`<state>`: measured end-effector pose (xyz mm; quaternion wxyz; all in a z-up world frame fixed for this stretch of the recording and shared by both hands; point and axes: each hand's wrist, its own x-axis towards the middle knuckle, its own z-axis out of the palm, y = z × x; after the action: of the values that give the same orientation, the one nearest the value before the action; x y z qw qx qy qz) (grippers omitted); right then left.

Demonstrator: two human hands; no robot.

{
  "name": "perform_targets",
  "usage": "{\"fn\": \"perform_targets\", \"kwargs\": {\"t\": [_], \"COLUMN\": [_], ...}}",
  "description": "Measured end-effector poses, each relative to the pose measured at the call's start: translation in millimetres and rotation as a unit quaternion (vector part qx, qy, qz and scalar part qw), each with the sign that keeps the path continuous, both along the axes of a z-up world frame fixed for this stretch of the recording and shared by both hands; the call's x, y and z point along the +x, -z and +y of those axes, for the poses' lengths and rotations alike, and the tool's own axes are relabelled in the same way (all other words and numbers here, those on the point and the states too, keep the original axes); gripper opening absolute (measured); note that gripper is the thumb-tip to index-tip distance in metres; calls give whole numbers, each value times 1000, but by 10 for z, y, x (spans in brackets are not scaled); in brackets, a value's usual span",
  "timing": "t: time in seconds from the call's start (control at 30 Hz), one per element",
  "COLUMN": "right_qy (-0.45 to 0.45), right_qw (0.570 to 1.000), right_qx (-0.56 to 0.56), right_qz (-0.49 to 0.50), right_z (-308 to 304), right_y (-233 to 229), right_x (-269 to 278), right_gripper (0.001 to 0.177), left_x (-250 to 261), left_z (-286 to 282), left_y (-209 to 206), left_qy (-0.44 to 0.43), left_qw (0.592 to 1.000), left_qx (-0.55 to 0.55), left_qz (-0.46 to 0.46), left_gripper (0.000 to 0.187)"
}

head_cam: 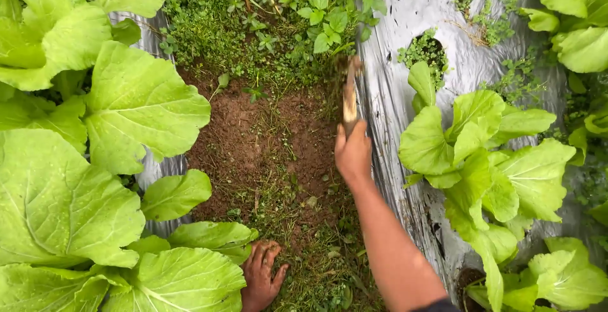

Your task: The person kneels in a garden bed and uses a small hand hoe to remove weeds from the soil between rows of leafy green vegetables. They repeatedly scrape the ground and pull out the weeds by hand, clearing the area around the plants.

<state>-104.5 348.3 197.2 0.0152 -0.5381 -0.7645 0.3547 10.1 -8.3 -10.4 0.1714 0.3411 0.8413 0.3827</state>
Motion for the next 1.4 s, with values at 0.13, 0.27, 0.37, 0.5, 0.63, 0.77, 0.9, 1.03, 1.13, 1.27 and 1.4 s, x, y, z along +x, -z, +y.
{"fn": "perform_targets", "kwargs": {"t": [0.13,0.27,0.37,0.5,0.63,0.77,0.9,1.03,1.13,1.27,1.4], "right_qy": [11,38,110,110,102,149,240,235,253,296,233], "right_qw": [999,996,991,992,987,963,915,925,918,820,878], "right_qx": [-1,-77,-73,-59,-34,-103,-247,-243,-237,-375,-339], "right_qz": [-51,2,-17,29,123,198,212,170,194,314,244], "right_z": [0,-470,-509,-337,25,-183,-717,-733,-587,-354,-667], "right_y": [-119,548,506,641,837,1015,676,768,693,783,596], "right_x": [-157,451,513,66,-502,-504,-237,-275,-555,-1047,-675], "right_gripper": [30,24,22,24,25,33,34,40,40,44,46], "left_x": [70,-110,-99,46,-84,-152,-98,-226,-144,-140,-174], "left_z": [0,127,137,14,171,198,222,292,237,223,194], "left_y": [59,-115,-122,-57,-198,-426,-431,-449,-497,-428,-444], "left_qy": [-17,-11,-18,7,-36,-38,-52,-48,-53,-34,-5], "left_qw": [1000,990,994,998,989,991,986,984,982,980,992], "left_qx": [-6,124,110,65,142,124,159,168,177,195,127], "left_qz": [7,62,13,-1,-21,-22,0,-19,-37,-28,-21], "left_gripper": [45,42,37,41,41,38,39,37,35,37,38]}}
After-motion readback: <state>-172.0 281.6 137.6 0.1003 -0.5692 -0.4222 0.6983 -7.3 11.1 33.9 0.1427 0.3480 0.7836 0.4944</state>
